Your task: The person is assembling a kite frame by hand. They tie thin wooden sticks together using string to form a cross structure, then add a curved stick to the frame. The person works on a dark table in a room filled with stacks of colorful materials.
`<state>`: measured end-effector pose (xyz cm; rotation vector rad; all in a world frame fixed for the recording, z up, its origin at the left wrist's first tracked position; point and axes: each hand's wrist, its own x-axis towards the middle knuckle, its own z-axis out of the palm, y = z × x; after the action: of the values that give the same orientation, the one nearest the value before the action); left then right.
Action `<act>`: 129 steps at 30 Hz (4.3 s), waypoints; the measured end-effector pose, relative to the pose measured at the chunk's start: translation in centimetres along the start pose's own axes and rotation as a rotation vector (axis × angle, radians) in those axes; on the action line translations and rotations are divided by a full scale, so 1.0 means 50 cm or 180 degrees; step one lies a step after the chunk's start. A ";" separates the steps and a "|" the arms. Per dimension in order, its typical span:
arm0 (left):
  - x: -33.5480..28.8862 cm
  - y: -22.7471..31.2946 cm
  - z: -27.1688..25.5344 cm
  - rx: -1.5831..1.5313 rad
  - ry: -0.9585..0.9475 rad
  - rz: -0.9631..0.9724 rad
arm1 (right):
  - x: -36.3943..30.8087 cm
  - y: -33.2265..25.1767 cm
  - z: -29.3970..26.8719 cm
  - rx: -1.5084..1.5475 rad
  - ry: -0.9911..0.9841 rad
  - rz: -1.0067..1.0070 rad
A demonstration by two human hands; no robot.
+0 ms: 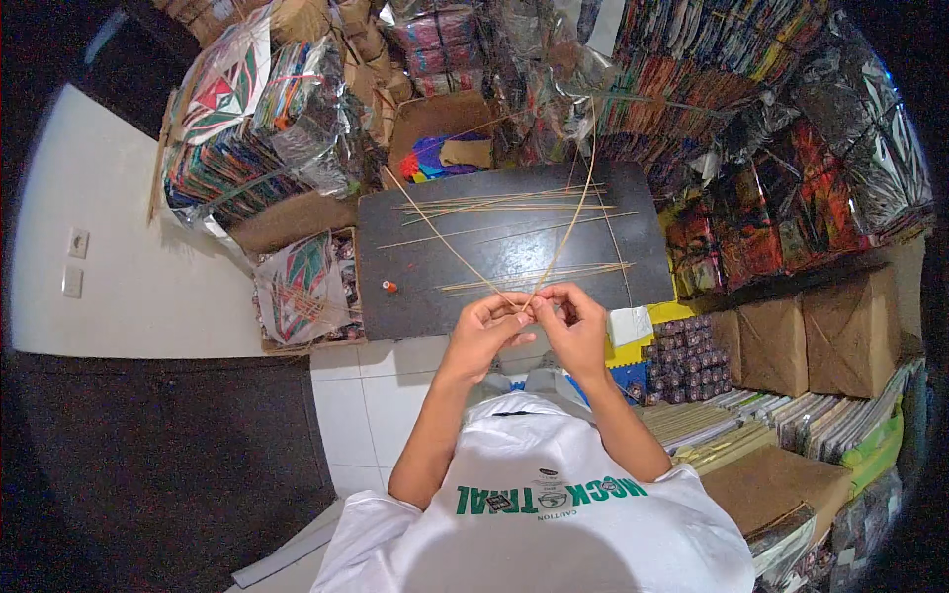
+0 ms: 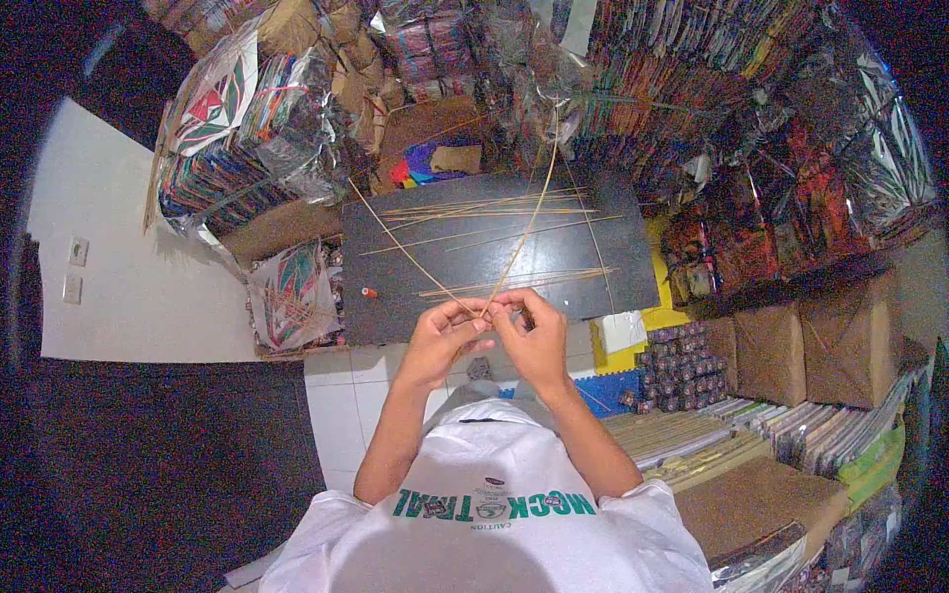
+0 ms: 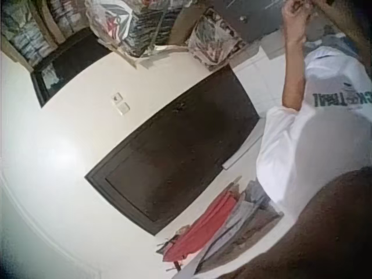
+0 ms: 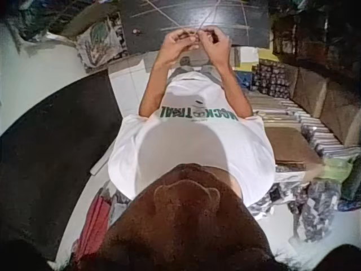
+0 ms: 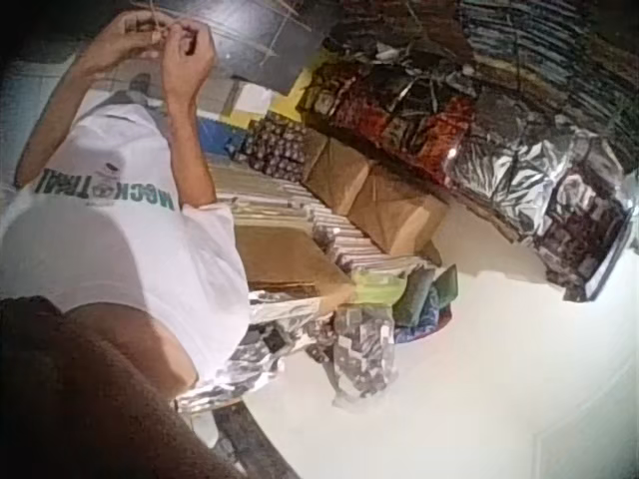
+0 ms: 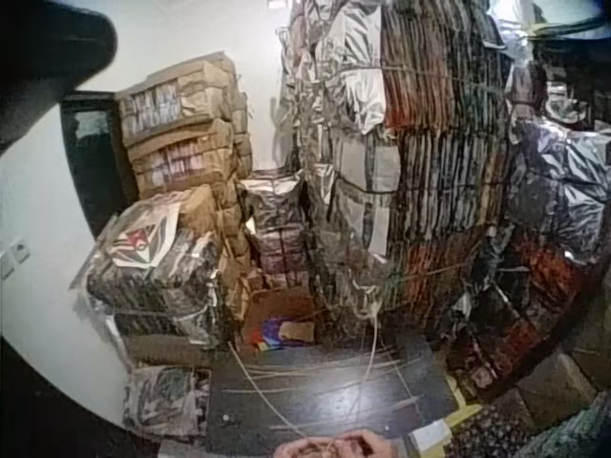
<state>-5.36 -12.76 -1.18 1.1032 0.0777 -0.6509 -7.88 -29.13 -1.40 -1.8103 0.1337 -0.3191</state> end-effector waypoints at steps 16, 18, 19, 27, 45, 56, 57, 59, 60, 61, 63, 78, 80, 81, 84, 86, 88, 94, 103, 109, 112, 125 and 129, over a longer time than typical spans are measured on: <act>0.003 0.000 0.000 0.0053 -0.0089 0.0056 | 0.004 0.016 0.007 0.0210 0.0151 0.0047; 0.002 0.000 0.001 0.0049 -0.0108 0.0076 | 0.005 0.007 -0.001 0.0089 0.0084 0.0146; 0.001 0.000 0.002 0.0047 -0.0119 0.0085 | 0.005 0.004 -0.002 0.0064 0.0090 0.0159; -0.003 -0.003 0.003 0.0100 -0.0085 0.0100 | 0.002 -0.006 -0.005 -0.0097 0.0153 0.0130; -0.013 0.001 -0.041 0.1103 -0.0139 0.0319 | 0.138 -0.017 -0.121 0.0882 -0.0467 0.0239; -0.086 0.036 0.045 0.4182 0.0192 0.2999 | 0.178 0.029 -0.127 0.0916 -0.0584 0.0132; -0.087 0.043 0.063 0.4305 -0.0400 0.2943 | 0.178 0.031 -0.126 0.0924 -0.0592 0.0140; -0.084 0.028 0.083 0.4506 -0.1273 0.2828 | 0.181 0.031 -0.122 0.0948 -0.0635 0.0142; -0.079 0.004 0.087 0.4594 -0.1570 0.2779 | 0.182 0.032 -0.119 0.0943 -0.0645 0.0136; -0.073 -0.013 0.092 0.4672 -0.1882 0.2734 | 0.184 0.031 -0.119 0.0931 -0.0642 0.0129; -0.066 -0.034 0.099 0.5181 -0.2378 0.2206 | 0.186 0.030 -0.120 0.0894 -0.0631 0.0123; -0.038 -0.063 0.035 0.3862 -0.1840 0.1780 | 0.076 -0.007 -0.266 0.0793 -0.0033 0.0788; -0.039 -0.054 0.037 0.3658 -0.1821 0.1597 | 0.060 0.004 -0.264 0.0845 0.0121 0.0805; -0.042 -0.045 0.040 0.3613 -0.1839 0.1446 | 0.053 0.005 -0.264 0.0864 0.0117 0.0879; -0.054 -0.041 0.046 0.3399 -0.1736 0.1169 | 0.036 0.002 -0.235 0.0976 0.0109 0.0964; -0.062 -0.042 0.049 0.3277 -0.1666 0.1117 | 0.028 0.001 -0.214 0.1044 0.0043 0.1013; -0.069 -0.038 0.054 0.3220 -0.1630 0.1127 | 0.022 0.009 -0.198 0.1106 -0.0100 0.1103; -0.083 -0.030 0.061 0.3041 -0.1500 0.1091 | 0.008 0.012 -0.165 0.1152 -0.0230 0.1145; -0.083 -0.021 0.079 0.2558 -0.1302 0.1236 | 0.002 0.009 -0.136 0.1088 -0.0315 0.1110; -0.068 -0.017 0.068 0.2321 -0.1145 0.0618 | -0.003 -0.013 -0.130 0.1188 -0.0358 0.1192; -0.064 -0.018 0.085 0.1308 -0.0902 0.0411 | -0.006 -0.016 -0.124 0.1228 -0.0393 0.1202; -0.015 -0.019 0.086 0.1223 -0.0546 0.1018 | -0.014 -0.020 -0.115 0.1219 -0.0377 0.1200; -0.014 -0.019 0.102 0.0990 -0.0324 0.0976 | -0.015 -0.028 -0.115 0.1224 -0.0382 0.1077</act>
<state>-7.75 -17.05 0.71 1.3448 -0.2845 -0.4497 -10.35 -33.91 1.16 -1.3919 0.2713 0.0073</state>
